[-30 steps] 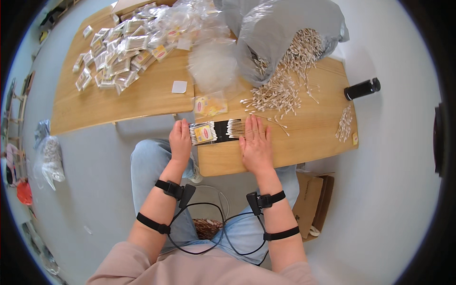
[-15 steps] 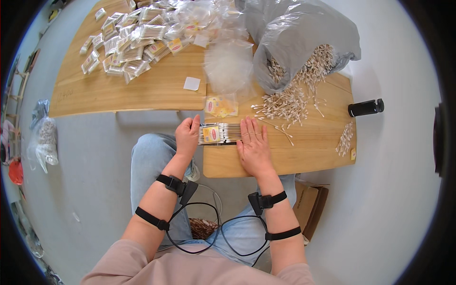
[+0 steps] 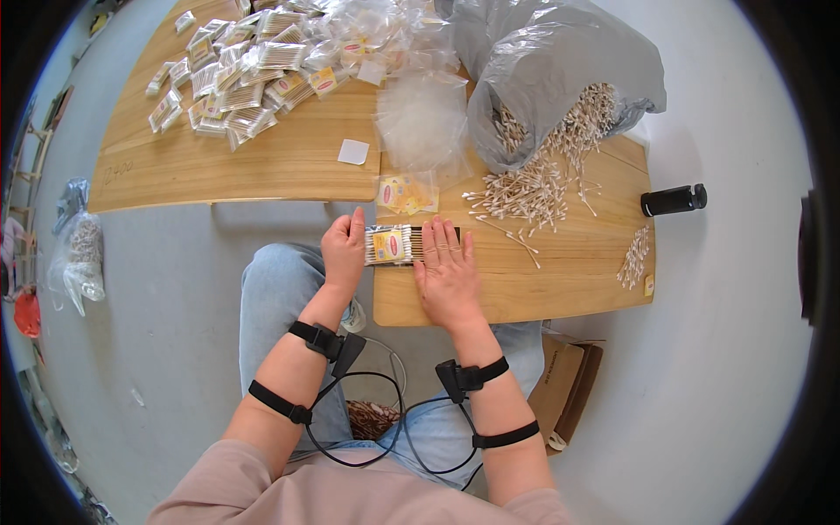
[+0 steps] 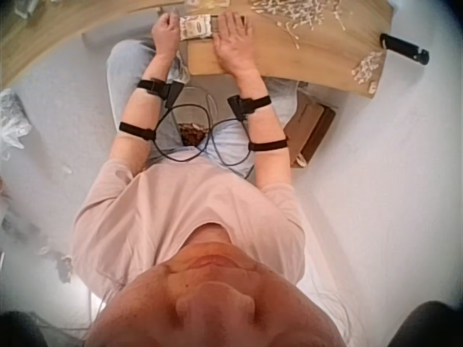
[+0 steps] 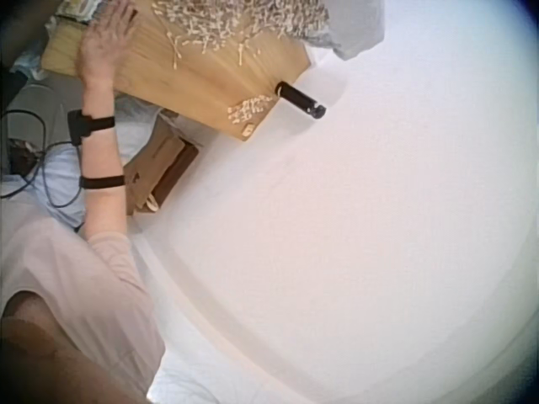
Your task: The recorder is organizing and packaging small white components into plastic bags on a low wooden table.
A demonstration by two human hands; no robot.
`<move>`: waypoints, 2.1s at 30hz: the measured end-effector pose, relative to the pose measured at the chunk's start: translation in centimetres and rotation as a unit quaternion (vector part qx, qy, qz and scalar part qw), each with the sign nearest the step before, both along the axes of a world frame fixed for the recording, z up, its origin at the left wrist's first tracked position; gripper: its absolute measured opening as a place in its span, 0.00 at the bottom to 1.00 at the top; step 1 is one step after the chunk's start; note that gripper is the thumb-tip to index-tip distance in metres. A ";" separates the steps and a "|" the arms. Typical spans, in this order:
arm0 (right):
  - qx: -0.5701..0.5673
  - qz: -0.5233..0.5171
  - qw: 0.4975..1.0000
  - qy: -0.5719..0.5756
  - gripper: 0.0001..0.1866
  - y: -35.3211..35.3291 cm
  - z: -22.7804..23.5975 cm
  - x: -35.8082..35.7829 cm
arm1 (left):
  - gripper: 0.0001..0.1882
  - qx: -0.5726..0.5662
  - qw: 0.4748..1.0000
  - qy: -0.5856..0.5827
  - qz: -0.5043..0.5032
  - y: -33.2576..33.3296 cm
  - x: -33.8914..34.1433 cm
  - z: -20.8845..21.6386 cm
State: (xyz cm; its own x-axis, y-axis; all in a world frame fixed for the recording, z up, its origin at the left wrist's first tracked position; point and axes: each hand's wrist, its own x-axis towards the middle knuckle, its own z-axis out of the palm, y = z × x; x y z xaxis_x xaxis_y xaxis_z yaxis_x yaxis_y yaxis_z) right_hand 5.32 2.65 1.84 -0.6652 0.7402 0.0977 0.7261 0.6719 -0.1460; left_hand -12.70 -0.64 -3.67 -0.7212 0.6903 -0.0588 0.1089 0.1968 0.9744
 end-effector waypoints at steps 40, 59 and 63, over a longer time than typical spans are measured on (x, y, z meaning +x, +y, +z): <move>-0.026 -0.006 0.997 0.069 0.41 -1.2 0.0 -3.1 | 0.24 0.045 0.987 -0.138 0.071 -0.2 0.3 -0.2; -0.035 -0.012 0.995 0.088 0.44 -1.3 -0.6 -1.9 | 0.24 -0.004 0.993 -0.103 -0.050 -0.7 0.0 -0.2; -0.014 -0.025 1.000 0.008 0.43 -1.7 0.1 -0.5 | 0.24 0.001 0.988 -0.148 -0.037 -1.1 0.0 0.2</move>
